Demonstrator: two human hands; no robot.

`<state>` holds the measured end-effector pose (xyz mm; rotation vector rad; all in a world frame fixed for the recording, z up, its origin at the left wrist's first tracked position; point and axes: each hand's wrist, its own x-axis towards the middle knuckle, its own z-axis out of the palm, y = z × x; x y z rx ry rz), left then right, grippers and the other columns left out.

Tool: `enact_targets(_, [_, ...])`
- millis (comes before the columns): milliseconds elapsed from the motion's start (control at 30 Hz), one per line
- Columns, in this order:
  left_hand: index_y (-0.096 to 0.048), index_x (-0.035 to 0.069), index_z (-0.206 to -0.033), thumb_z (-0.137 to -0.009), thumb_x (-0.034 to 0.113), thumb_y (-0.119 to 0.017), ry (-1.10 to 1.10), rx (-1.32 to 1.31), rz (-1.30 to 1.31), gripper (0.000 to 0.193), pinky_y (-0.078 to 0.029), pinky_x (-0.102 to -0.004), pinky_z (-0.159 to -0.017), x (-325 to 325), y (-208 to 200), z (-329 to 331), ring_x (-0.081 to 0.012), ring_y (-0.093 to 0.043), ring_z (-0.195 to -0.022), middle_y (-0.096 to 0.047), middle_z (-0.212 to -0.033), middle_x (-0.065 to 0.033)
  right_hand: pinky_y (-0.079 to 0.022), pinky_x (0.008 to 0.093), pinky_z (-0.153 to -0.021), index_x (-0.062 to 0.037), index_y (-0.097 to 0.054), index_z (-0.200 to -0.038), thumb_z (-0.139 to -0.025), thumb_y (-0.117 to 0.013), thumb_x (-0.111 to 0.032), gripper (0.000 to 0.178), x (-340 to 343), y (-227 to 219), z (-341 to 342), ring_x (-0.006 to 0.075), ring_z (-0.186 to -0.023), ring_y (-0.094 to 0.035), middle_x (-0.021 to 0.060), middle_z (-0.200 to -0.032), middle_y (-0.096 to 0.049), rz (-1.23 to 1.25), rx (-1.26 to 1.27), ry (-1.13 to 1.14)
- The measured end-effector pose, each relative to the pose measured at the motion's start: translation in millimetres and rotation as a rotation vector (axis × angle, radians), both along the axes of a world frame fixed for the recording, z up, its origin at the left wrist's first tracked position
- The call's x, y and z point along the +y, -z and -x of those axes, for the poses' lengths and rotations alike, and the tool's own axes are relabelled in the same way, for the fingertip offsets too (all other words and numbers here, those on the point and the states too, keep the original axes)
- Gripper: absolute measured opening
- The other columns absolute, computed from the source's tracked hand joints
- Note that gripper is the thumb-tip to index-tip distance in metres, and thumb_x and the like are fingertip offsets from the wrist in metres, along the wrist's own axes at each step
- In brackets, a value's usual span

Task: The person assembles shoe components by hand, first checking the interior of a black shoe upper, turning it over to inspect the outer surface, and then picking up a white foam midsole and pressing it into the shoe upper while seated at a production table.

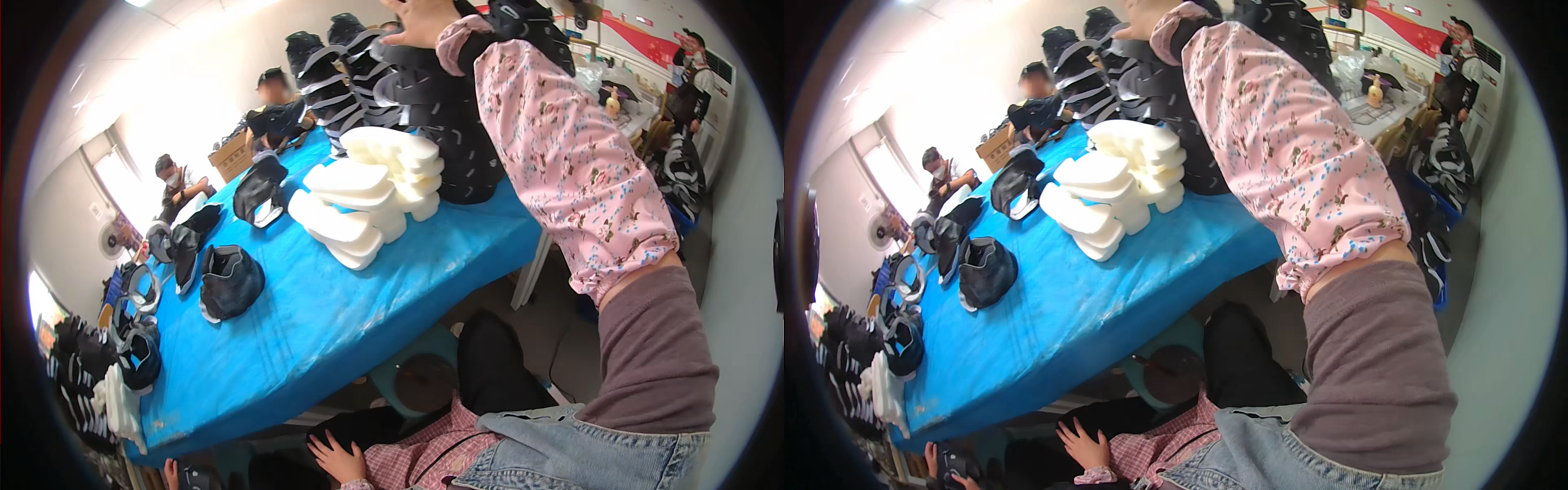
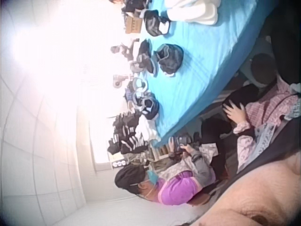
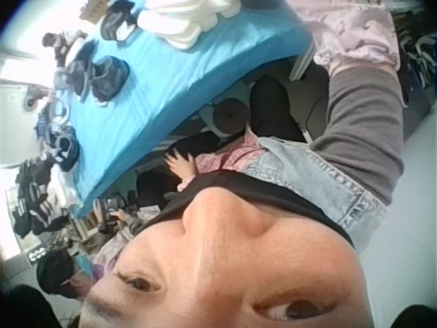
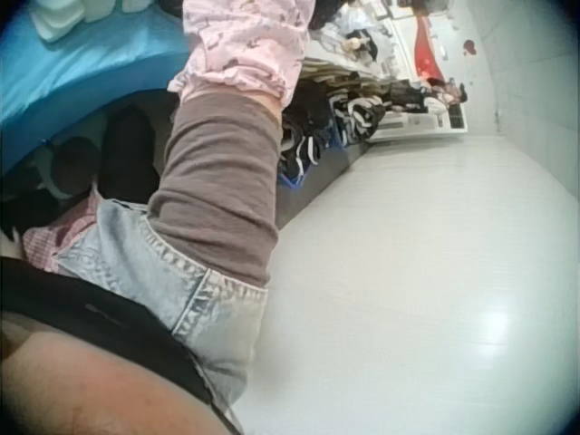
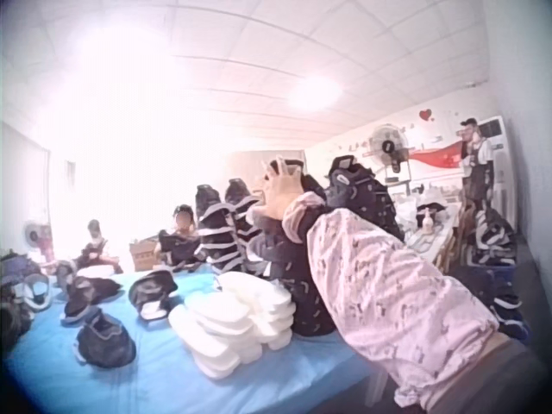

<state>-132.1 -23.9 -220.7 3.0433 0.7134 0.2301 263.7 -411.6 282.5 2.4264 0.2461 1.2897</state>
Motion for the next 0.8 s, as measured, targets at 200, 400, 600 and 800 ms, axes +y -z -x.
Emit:
enact_targets(200, [-0.038,0.009,-0.136,-0.072,0.03,-0.069,-0.03,0.012,0.01,0.073,-0.032,-0.0498,-0.1,12.9,5.6,12.9,-0.0401,-0.019,-0.136,-0.021,-0.147,-0.022,-0.035,0.0647,-0.096,-0.0179,-0.064,-0.114,-0.06,-0.07,-0.059,0.068,-18.9,7.4,-26.3,0.0517,-0.129,-0.022,0.0109,-0.134,-0.045,-0.092,0.113,-0.15])
enact_targets(400, [-0.038,0.009,-0.136,-0.071,0.033,-0.069,-0.055,0.044,0.013,0.075,-0.031,-0.0528,-0.1,10.5,8.2,-2.8,-0.0416,-0.019,-0.135,-0.021,-0.147,-0.0226,-0.046,0.0506,-0.09,-0.0251,-0.048,-0.133,-0.074,-0.059,-0.065,0.072,10.0,23.8,-40.8,0.0453,-0.128,-0.031,0.006,-0.141,-0.036,0.092,0.139,0.252])
enact_targets(600, [-0.041,0.007,-0.134,-0.076,0.036,-0.066,0.03,0.005,0.09,0.07,-0.031,-0.0497,-0.102,12.5,7.1,13.6,-0.0421,-0.02,-0.135,-0.021,-0.147,-0.0241,-0.008,0.0534,-0.111,-0.0202,-0.044,-0.135,-0.079,-0.055,-0.06,0.069,8.9,48.5,-24.0,0.0372,-0.138,-0.012,0.0087,-0.148,-0.025,0.194,-0.243,0.333])
enact_targets(800, [-0.04,0.007,-0.134,-0.076,0.033,-0.067,0.065,-0.088,0.059,0.069,-0.031,-0.0489,-0.103,18.0,11.8,16.6,-0.0418,-0.022,-0.134,-0.023,-0.146,-0.0233,-0.019,0.0366,-0.113,-0.0053,-0.054,-0.118,-0.083,-0.057,-0.023,0.038,-30.1,80.5,7.4,0.0239,-0.135,-0.027,0.01,-0.143,-0.034,0.464,-0.229,-0.416])
